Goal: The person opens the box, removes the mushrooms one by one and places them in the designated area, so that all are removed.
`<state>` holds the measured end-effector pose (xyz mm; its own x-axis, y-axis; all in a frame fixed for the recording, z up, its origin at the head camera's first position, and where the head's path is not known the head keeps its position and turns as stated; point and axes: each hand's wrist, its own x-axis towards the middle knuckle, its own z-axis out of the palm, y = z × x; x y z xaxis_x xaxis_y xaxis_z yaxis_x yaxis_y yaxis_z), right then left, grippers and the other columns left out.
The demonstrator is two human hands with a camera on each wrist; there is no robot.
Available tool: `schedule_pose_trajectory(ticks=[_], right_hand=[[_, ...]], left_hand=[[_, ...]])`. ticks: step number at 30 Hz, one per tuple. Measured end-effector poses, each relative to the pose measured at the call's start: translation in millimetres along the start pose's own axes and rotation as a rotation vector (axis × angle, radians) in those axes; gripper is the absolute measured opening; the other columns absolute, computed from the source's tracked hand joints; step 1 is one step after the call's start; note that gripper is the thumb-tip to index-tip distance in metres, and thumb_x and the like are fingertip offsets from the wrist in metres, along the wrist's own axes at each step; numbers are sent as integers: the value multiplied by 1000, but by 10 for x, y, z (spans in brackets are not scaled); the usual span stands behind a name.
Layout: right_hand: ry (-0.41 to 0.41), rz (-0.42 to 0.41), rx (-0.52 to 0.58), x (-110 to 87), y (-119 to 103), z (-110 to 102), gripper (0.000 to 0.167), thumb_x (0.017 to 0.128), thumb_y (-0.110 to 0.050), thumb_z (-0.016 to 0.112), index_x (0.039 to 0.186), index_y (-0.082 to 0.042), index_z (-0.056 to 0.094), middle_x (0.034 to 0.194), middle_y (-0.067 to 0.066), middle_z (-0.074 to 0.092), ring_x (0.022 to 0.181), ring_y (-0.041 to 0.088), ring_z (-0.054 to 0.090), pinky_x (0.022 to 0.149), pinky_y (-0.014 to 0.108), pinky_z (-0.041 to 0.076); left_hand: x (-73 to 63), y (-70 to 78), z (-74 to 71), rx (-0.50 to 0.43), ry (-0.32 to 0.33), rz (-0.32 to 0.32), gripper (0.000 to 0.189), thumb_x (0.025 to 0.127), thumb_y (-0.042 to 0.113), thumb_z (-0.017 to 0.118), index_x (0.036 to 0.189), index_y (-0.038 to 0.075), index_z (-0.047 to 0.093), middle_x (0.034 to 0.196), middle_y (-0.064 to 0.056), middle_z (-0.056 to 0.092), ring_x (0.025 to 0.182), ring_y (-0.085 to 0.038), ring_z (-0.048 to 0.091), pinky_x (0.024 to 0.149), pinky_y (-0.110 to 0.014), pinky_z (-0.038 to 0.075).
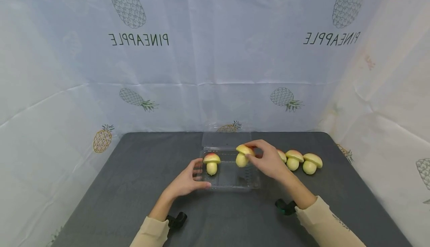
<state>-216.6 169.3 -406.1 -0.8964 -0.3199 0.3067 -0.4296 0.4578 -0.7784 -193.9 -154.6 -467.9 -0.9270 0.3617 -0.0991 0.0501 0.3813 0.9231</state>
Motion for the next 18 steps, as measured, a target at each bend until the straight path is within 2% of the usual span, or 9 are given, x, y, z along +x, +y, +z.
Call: schedule_pose_trajectory(ticks=[13,18], right_hand=[[29,-47,-72,-26,17,-220,35,94,-12,75,128,-8,68,126,10,62,114,31,62,88,43,60],[29,-34,-67,-14,40,-302,35,94,-10,74,128,-9,67,128,9,61,116,29,61,89,43,60]], left_hand=[[6,-13,-13,7,10,-21,99,85,25,86,159,7,24,156,-23,34,137,-43,45,106,-54,48],[-3,-9,-17,8,19,-26,98,85,23,86,159,6,24,156,-23,35,137,-42,45,106,-53,48]])
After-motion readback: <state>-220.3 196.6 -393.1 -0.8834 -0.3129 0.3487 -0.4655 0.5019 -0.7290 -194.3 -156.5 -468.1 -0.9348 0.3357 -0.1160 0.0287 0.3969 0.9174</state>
